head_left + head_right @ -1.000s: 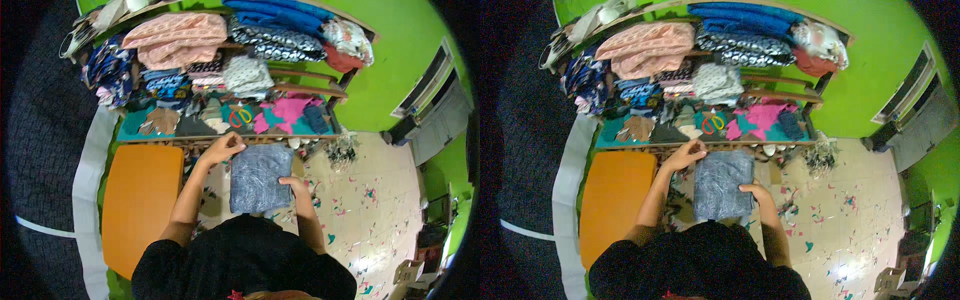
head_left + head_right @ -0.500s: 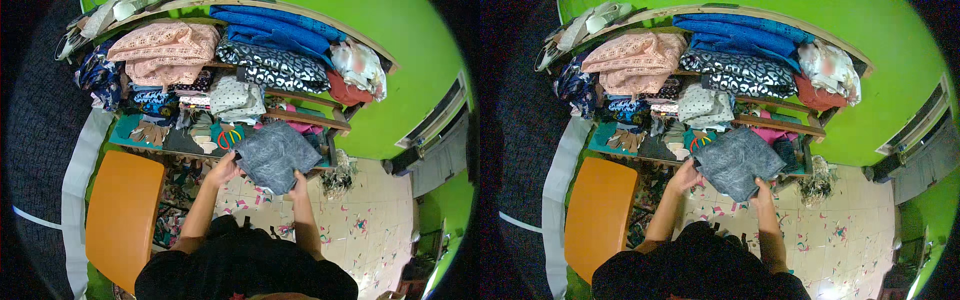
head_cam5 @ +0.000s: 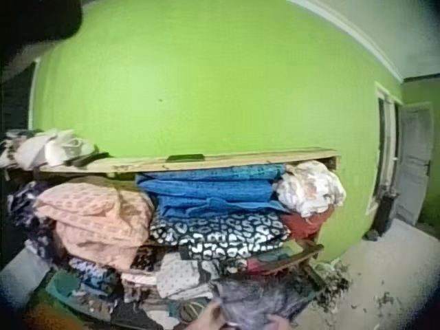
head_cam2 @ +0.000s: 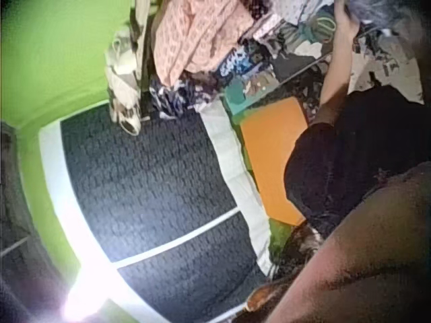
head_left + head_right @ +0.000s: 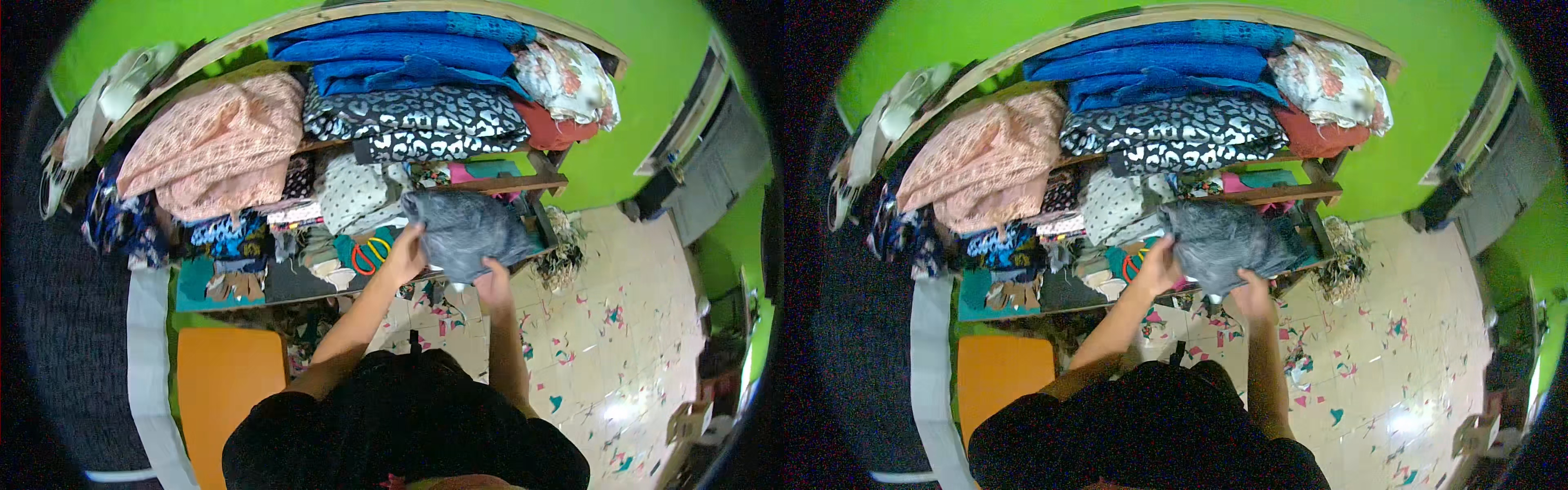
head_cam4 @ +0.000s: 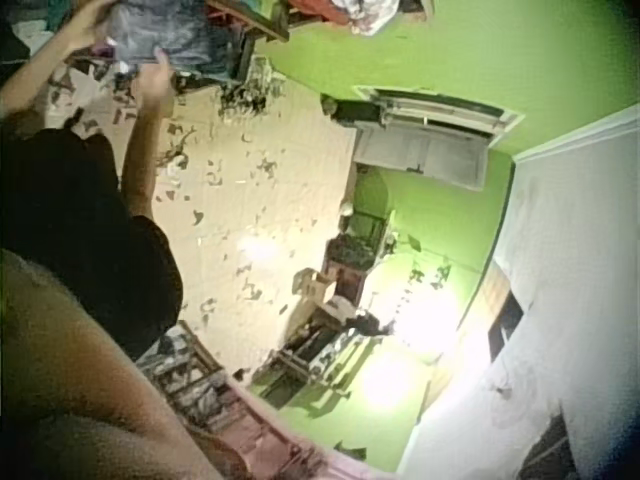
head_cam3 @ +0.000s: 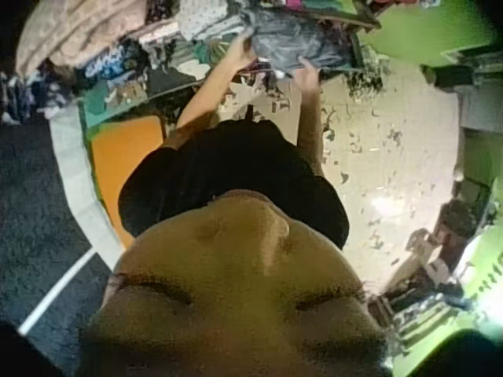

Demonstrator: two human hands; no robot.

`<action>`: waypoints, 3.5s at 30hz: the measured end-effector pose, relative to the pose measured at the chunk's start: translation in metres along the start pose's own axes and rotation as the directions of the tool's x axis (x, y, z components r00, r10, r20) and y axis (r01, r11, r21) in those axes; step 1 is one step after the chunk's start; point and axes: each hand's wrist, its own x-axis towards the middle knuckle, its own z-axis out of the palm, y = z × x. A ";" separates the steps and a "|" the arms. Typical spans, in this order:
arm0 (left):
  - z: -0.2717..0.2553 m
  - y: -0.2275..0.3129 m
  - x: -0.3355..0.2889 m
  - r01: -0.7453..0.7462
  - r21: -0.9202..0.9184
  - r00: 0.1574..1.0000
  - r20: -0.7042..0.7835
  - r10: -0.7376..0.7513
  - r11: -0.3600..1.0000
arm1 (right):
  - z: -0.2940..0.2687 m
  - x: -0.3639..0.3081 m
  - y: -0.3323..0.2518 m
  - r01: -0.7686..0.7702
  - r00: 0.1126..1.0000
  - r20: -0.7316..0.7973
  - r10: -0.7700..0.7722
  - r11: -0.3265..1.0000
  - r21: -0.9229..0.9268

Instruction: Folding various fabric pieces on a table in a workshop.

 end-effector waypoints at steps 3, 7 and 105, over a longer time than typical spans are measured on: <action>0.011 0.012 0.016 0.186 -0.412 0.980 0.143 -0.138 0.892 | -0.036 0.017 -0.041 -0.043 0.999 -0.003 0.043 0.999 0.009; -0.003 0.010 0.041 0.413 -0.418 0.905 0.289 -0.313 0.809 | -0.065 0.057 -0.099 -0.274 0.962 -0.077 0.263 0.906 -0.322; 0.023 -0.356 -1.075 -0.078 0.172 -0.930 -0.368 -0.010 0.982 | 0.193 -0.715 0.520 0.441 -0.773 0.495 0.396 0.897 -0.029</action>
